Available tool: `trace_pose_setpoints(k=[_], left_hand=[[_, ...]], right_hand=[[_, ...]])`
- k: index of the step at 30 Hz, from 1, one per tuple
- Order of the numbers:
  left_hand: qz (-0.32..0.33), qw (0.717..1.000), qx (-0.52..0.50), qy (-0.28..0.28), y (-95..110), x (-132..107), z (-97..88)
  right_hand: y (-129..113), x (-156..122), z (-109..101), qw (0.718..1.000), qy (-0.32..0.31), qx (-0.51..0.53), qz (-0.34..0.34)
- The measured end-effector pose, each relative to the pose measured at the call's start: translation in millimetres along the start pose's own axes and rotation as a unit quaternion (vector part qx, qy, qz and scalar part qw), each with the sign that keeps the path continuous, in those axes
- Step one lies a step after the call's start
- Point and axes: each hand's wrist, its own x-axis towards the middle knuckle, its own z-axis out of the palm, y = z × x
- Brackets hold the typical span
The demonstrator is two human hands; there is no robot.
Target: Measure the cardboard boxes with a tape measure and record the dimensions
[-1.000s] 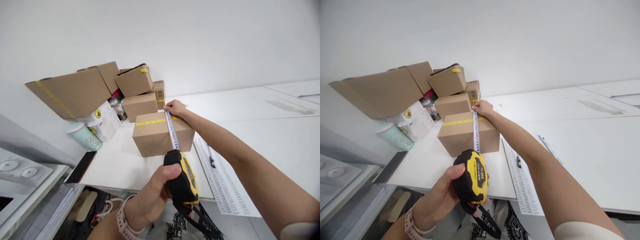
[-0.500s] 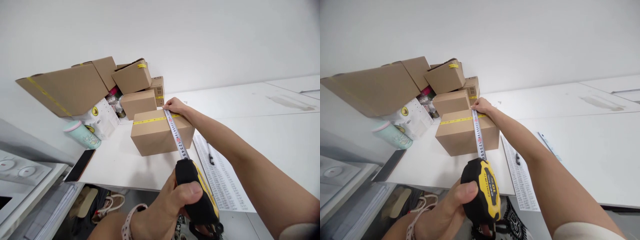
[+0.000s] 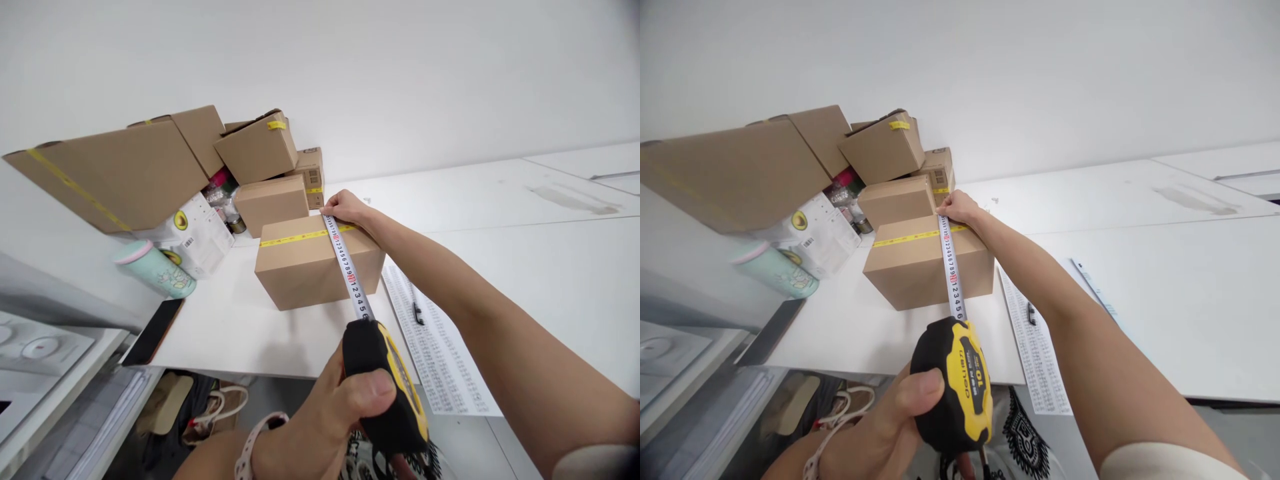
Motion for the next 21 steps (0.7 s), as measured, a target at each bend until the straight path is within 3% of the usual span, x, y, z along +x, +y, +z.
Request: trace_pose_setpoints(k=[6, 11, 15, 18, 21], left_hand=[[-0.025, 0.999, -0.008, 0.02, 0, -7, -7.5], [-0.003, 1.0, 0.019, 0.014, -2, -6, -7.5], [0.004, 0.999, 0.052, 0.015, 3, -9, -10.8], [0.022, 0.995, 0.088, 0.032, 11, -14, -17.4], [0.048, 0.991, 0.121, 0.009, 19, -15, -23.2]], right_hand=[[0, 1, -1, 1.0, -0.003, 0.0, 0.005], [2, 2, 2, 1.0, -0.004, 0.009, -0.001], [1, 0, -4, 0.996, 0.027, 0.081, 0.0], [-13, -13, -20, 0.982, 0.093, 0.16, -0.046], [-42, -52, -38, 0.966, 0.137, 0.173, -0.137]])
